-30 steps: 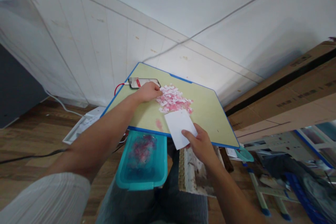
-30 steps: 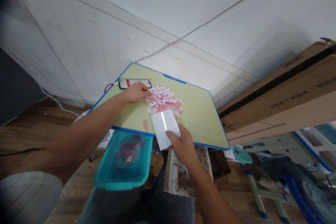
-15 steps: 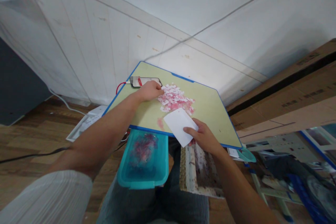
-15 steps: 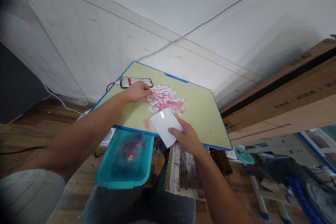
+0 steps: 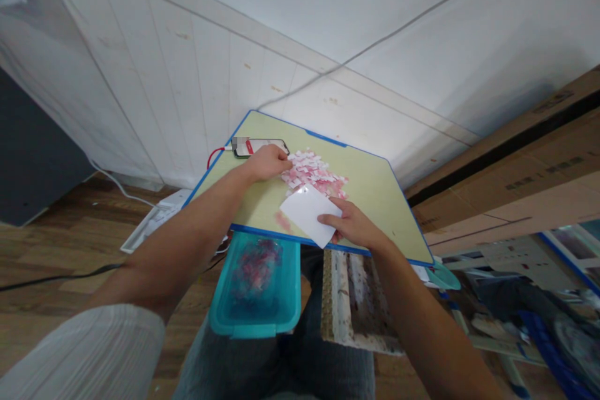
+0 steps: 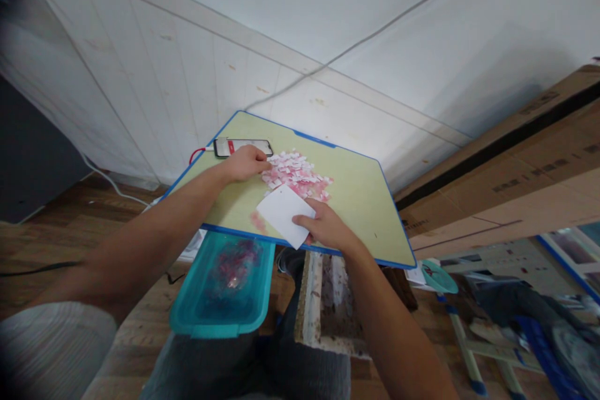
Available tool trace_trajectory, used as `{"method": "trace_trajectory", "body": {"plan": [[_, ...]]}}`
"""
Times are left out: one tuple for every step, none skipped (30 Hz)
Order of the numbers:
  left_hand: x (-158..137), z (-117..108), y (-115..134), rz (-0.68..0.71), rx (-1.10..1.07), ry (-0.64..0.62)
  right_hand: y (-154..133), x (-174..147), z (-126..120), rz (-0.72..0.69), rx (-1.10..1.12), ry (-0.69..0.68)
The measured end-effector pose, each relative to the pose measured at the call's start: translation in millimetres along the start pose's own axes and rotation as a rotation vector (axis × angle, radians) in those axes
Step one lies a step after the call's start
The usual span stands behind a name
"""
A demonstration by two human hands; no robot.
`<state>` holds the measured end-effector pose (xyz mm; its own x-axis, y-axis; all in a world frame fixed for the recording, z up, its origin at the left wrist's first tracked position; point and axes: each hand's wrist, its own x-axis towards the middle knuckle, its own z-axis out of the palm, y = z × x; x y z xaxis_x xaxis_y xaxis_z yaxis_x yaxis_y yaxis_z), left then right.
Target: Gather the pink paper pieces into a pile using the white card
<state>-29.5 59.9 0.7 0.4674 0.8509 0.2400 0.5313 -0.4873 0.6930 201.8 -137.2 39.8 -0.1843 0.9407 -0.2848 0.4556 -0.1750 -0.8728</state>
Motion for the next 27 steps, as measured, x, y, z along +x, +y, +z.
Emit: {"method": "trace_trajectory", "body": {"plan": [[-0.1, 0.1, 0.0, 0.001, 0.0, 0.0, -1.1, -0.6, 1.4, -0.002, 0.001, -0.02], [-0.2, 0.2, -0.2, 0.004, 0.0, 0.0, -1.8, -1.9, 3.2, -0.008, 0.004, -0.044], [-0.2, 0.4, -0.4, 0.006, 0.0, -0.001, -2.3, -4.0, 5.5, -0.014, 0.008, -0.068], [-0.3, 0.6, -0.7, 0.008, -0.002, 0.0, -2.5, -6.8, 8.1, -0.019, 0.011, -0.09], [-0.3, 0.8, -1.0, 0.008, -0.004, 0.002, -2.7, -10.2, 10.8, -0.02, 0.014, -0.111], [-0.3, 0.9, -1.2, 0.008, -0.008, 0.005, -2.9, -14.0, 13.5, -0.016, 0.015, -0.13], [-0.4, 0.9, -1.3, 0.007, -0.012, 0.008, -3.2, -18.2, 16.0, -0.01, 0.015, -0.148], [-0.6, 0.7, -1.2, 0.005, -0.015, 0.009, -3.5, -22.7, 18.1, -0.007, 0.013, -0.161], [-0.8, 0.4, -0.8, 0.004, -0.019, 0.009, -3.7, -27.3, 19.6, -0.01, 0.012, -0.161], [-1.0, 0.0, -0.3, 0.004, -0.022, 0.009, -3.7, -32.1, 20.5, -0.016, 0.01, -0.152], [-1.3, -0.5, 0.4, 0.005, -0.024, 0.006, -3.4, -36.9, 20.6, -0.022, 0.008, -0.134], [-1.6, -1.0, 1.1, 0.006, -0.026, 0.004, -2.5, -41.8, 19.9, -0.026, 0.007, -0.112], [-1.8, -1.5, 1.7, 0.008, -0.027, 0.0, -1.0, -46.5, 18.2, -0.028, 0.008, -0.09], [-2.0, -1.7, 2.2, 0.008, -0.027, -0.003, 1.4, -51.0, 15.4, -0.027, 0.015, -0.071], [-2.0, -1.8, 2.3, 0.006, -0.027, -0.006, 4.6, -55.1, 11.3, -0.021, 0.025, -0.055], [-1.9, -1.7, 2.2, 0.002, -0.026, -0.008, 8.7, -58.8, 6.0, -0.014, 0.037, -0.03], [-1.6, -1.4, 1.7, -0.001, -0.024, -0.011, 13.6, -61.8, -0.6, -0.008, 0.044, 0.009], [-1.2, -0.9, 0.9, -0.006, -0.02, -0.012, 19.3, -64.1, -8.3, 0.001, 0.046, 0.062], [-0.6, -0.4, -0.2, -0.01, -0.015, -0.013, 25.6, -65.6, -16.8, 0.006, 0.038, 0.138], [-0.1, 0.1, -1.3, -0.012, -0.01, -0.012, 32.2, -66.5, -25.8, 0.011, 0.021, 0.22], [0.4, 0.6, -2.5, -0.012, -0.004, -0.012, 39.0, -66.7, -34.5, 0.018, 0.026, 0.309], [0.8, 1.0, -3.6, -0.011, 0.001, -0.013, 45.6, -66.3, -42.6, 0.04, 0.054, 0.392], [1.0, 1.4, -4.6, -0.01, 0.006, -0.013, 51.8, -65.6, -49.5, 0.072, 0.095, 0.457], [1.0, 1.7, -5.3, -0.009, 0.01, -0.013, 57.6, -64.5, -55.1, 0.087, 0.13, 0.502], [0.8, 1.9, -5.7, -0.012, 0.014, -0.014, 62.7, -63.2, -59.1, 0.097, 0.164, 0.533], [0.4, 2.1, -5.9, -0.017, 0.018, -0.014, 67.1, -61.6, -61.7, 0.1, 0.196, 0.552], [-0.1, 2.2, -5.7, -0.023, 0.023, -0.012, 71.0, -59.8, -63.1, 0.095, 0.228, 0.568]]}}
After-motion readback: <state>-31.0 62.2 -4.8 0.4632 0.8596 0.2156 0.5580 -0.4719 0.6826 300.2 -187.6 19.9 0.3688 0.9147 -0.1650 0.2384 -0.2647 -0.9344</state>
